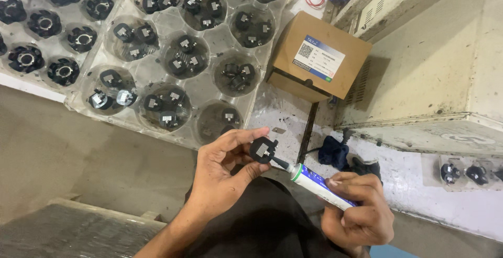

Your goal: The person holds a tube of adhesive and squeezes a small amount onto each black plastic component, picking the parts one at a time from a molded tray and placing them back after application. Around 00:15-00:25 the person wipes the tube tip with a cloth before resuming applying adhesive to more parts.

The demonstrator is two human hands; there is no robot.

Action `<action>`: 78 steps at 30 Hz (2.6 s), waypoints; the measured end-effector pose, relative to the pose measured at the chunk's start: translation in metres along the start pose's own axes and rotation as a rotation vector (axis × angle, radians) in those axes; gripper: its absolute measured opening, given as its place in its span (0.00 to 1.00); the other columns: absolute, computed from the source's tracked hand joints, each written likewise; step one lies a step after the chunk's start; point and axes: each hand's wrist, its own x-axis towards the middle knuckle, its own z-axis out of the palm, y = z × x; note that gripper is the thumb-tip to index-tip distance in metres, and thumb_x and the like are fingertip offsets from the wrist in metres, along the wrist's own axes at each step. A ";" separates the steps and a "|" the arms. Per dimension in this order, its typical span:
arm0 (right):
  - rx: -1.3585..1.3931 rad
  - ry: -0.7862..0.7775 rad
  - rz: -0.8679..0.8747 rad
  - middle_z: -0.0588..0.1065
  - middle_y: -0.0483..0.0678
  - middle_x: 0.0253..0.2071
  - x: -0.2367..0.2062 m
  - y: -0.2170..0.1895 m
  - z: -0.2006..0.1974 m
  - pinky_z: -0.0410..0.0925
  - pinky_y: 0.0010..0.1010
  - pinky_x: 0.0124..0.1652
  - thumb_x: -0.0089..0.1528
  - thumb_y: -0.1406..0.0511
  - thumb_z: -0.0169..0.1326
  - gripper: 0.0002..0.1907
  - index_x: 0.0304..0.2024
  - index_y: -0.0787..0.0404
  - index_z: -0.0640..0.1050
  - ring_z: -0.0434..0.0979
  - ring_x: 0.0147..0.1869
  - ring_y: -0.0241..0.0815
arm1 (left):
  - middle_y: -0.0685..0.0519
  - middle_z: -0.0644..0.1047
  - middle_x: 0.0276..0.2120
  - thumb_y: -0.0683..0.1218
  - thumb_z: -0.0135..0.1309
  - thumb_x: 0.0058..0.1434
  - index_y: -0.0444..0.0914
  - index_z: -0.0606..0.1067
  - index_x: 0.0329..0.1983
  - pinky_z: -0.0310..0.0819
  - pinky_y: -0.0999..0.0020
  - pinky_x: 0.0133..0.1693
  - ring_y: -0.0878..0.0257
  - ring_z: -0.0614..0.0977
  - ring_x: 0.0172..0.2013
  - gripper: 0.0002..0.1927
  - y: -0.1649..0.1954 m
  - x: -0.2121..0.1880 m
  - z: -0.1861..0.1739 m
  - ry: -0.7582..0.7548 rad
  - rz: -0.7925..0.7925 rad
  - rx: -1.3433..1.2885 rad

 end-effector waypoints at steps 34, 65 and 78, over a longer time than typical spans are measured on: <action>-0.056 0.109 0.009 0.75 0.56 0.34 -0.006 -0.003 0.015 0.81 0.39 0.35 0.51 0.82 0.60 0.22 0.28 0.59 0.61 0.75 0.38 0.44 | 0.48 0.76 0.63 0.41 0.58 0.68 0.30 0.71 0.66 0.80 0.63 0.51 0.64 0.80 0.44 0.23 -0.045 -0.010 0.004 -0.168 -0.118 -0.449; -0.026 0.235 0.254 0.76 0.55 0.34 -0.006 -0.004 0.015 0.75 0.36 0.46 0.63 0.77 0.67 0.24 0.36 0.58 0.62 0.79 0.40 0.44 | 0.50 0.82 0.49 0.31 0.64 0.59 0.33 0.77 0.59 0.83 0.70 0.55 0.66 0.84 0.50 0.23 -0.016 0.026 -0.074 0.323 0.279 0.248; -0.008 0.108 0.245 0.77 0.54 0.33 0.003 0.001 0.021 0.76 0.35 0.44 0.61 0.74 0.68 0.23 0.36 0.57 0.63 0.80 0.40 0.46 | 0.53 0.78 0.34 0.46 0.66 0.49 0.45 0.83 0.45 0.73 0.57 0.39 0.53 0.79 0.37 0.18 0.008 0.032 -0.095 0.195 0.349 1.556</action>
